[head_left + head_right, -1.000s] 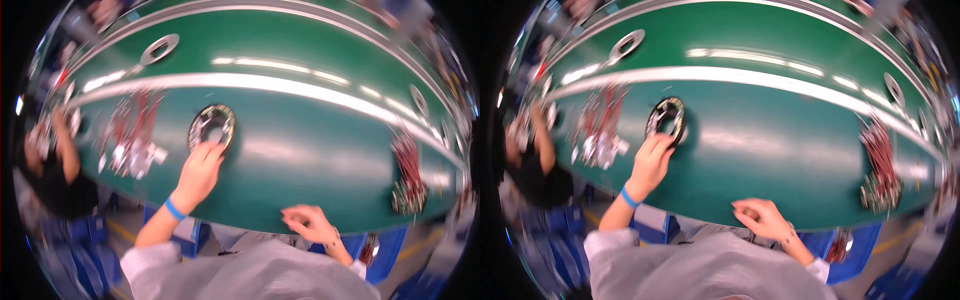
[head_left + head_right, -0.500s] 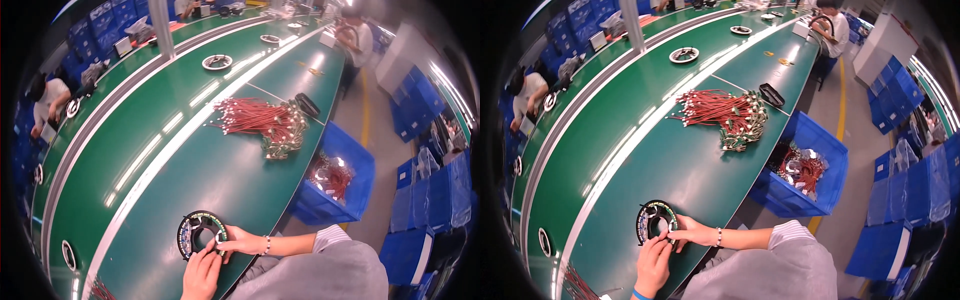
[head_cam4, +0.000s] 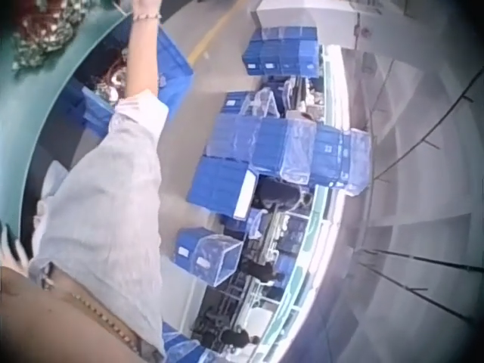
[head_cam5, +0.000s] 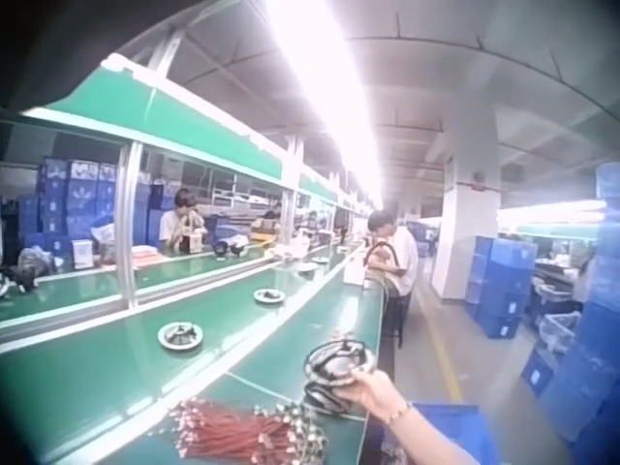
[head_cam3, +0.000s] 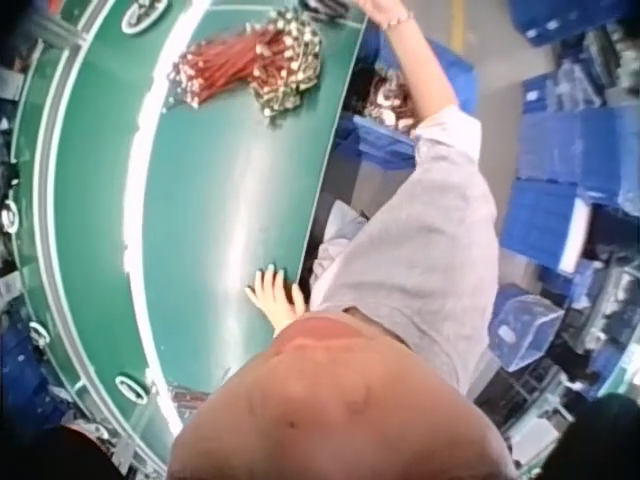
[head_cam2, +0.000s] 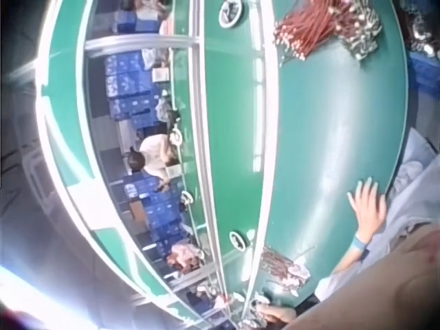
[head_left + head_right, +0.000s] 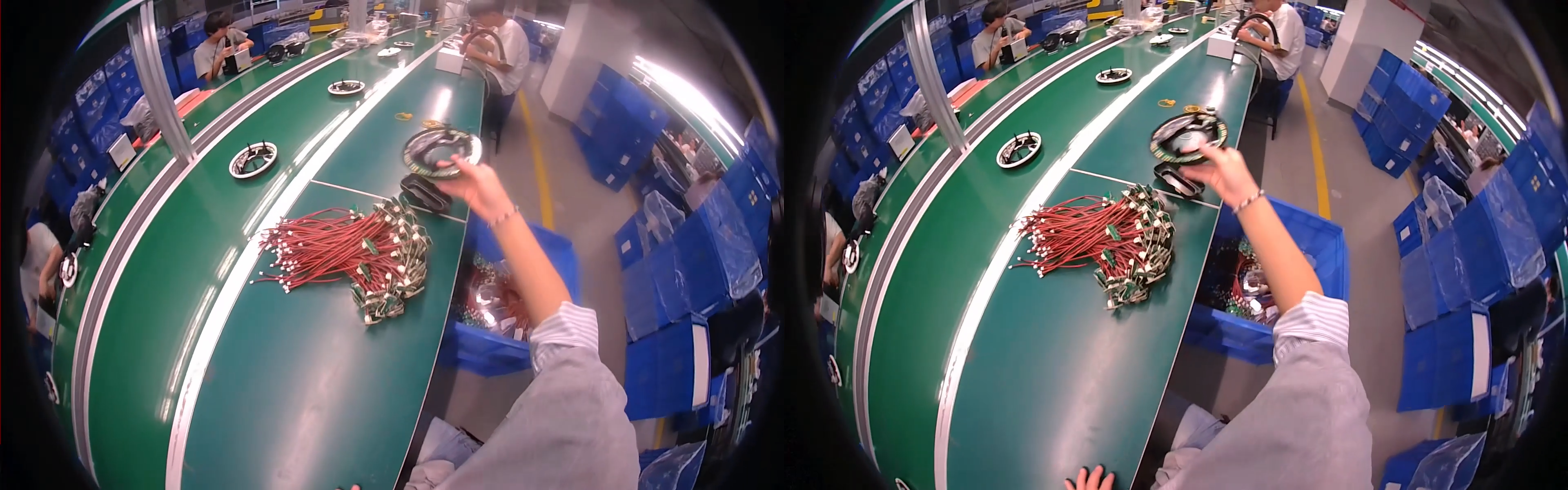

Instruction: Assembling electrical components onto circular plastic bases on a factory production line by connecting wires and mounting parts.

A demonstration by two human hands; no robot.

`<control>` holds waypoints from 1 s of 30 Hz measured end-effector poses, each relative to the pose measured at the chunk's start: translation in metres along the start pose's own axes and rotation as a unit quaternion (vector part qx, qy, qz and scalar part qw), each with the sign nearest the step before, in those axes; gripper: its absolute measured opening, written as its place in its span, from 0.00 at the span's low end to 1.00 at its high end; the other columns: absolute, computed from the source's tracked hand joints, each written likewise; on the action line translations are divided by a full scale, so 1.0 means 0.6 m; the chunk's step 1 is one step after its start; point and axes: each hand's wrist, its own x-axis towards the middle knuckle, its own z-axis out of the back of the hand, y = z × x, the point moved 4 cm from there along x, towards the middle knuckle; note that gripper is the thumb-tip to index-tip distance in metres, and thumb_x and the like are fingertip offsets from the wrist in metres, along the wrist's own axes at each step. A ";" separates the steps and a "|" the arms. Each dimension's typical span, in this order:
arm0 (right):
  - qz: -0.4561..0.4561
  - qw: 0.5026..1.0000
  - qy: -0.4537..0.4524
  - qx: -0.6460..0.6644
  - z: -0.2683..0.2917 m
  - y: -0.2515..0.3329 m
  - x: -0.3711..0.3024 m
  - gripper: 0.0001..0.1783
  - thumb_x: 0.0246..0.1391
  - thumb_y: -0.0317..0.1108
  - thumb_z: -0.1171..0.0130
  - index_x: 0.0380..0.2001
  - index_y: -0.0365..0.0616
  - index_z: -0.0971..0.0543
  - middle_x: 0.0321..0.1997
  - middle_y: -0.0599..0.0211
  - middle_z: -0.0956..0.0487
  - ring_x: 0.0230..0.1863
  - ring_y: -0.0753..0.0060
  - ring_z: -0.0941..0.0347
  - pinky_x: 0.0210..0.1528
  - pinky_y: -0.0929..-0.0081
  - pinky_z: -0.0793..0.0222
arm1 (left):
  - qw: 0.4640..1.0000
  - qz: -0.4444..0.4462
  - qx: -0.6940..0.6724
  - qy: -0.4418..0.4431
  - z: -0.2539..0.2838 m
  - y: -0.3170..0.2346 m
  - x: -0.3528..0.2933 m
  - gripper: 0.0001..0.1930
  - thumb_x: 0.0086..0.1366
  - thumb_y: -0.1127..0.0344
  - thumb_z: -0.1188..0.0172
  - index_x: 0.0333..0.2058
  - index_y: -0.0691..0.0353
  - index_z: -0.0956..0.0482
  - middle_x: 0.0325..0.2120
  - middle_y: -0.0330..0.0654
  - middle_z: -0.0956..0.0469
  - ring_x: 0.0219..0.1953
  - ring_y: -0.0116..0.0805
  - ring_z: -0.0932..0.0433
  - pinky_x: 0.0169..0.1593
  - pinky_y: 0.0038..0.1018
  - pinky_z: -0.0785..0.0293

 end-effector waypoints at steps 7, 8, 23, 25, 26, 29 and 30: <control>0.000 0.986 -0.140 0.094 0.190 -0.078 0.160 0.15 0.51 0.33 0.53 0.38 0.32 0.35 0.39 0.49 0.30 0.40 0.53 0.31 0.41 0.62 0.29 | 0.999 0.028 0.016 0.016 -0.016 0.019 0.005 0.18 0.46 0.61 0.47 0.38 0.61 0.31 0.43 0.48 0.34 0.48 0.49 0.39 0.53 0.54 0.56; 0.019 0.981 -0.165 0.101 0.196 -0.093 0.174 0.16 0.52 0.34 0.53 0.39 0.31 0.35 0.39 0.49 0.30 0.40 0.53 0.31 0.40 0.61 0.29 | 0.999 0.026 0.014 0.012 -0.018 0.021 0.006 0.18 0.45 0.61 0.47 0.37 0.61 0.30 0.42 0.48 0.33 0.48 0.49 0.38 0.52 0.54 0.55; 0.059 0.930 -0.361 -0.028 0.233 -0.129 0.217 0.27 0.49 0.39 0.49 0.37 0.20 0.41 0.36 0.44 0.33 0.35 0.52 0.30 0.32 0.68 0.27 | 0.999 0.018 0.026 0.041 -0.031 0.030 -0.003 0.17 0.45 0.58 0.47 0.35 0.57 0.29 0.44 0.47 0.33 0.47 0.47 0.37 0.51 0.53 0.53; 0.073 0.944 -0.322 0.003 0.233 -0.128 0.209 0.27 0.49 0.39 0.50 0.43 0.26 0.44 0.44 0.48 0.38 0.49 0.49 0.40 0.48 0.60 0.37 | 0.999 0.015 0.026 0.034 -0.032 0.030 -0.003 0.17 0.44 0.59 0.46 0.35 0.56 0.29 0.43 0.46 0.33 0.47 0.46 0.37 0.51 0.52 0.53; 0.071 0.957 -0.280 0.017 0.228 -0.131 0.209 0.29 0.49 0.40 0.50 0.47 0.30 0.46 0.49 0.50 0.42 0.54 0.49 0.46 0.51 0.59 0.43 | 0.999 0.012 0.023 0.029 -0.030 0.029 -0.001 0.17 0.44 0.59 0.46 0.35 0.56 0.29 0.43 0.46 0.33 0.47 0.46 0.37 0.51 0.52 0.53; 0.044 0.974 -0.205 0.088 0.199 -0.143 0.186 0.38 0.49 0.45 0.51 0.56 0.41 0.55 0.60 0.52 0.57 0.61 0.51 0.59 0.57 0.60 0.52 | 1.000 0.009 0.002 0.008 -0.018 0.026 0.007 0.17 0.43 0.60 0.45 0.34 0.57 0.29 0.43 0.46 0.33 0.47 0.45 0.37 0.52 0.52 0.52; 0.039 0.975 -0.193 0.103 0.191 -0.140 0.175 0.37 0.49 0.46 0.52 0.56 0.39 0.54 0.60 0.52 0.56 0.60 0.51 0.56 0.57 0.59 0.52 | 1.000 0.009 -0.009 0.006 -0.017 0.024 0.008 0.17 0.43 0.60 0.45 0.35 0.56 0.29 0.44 0.45 0.33 0.48 0.45 0.37 0.52 0.51 0.52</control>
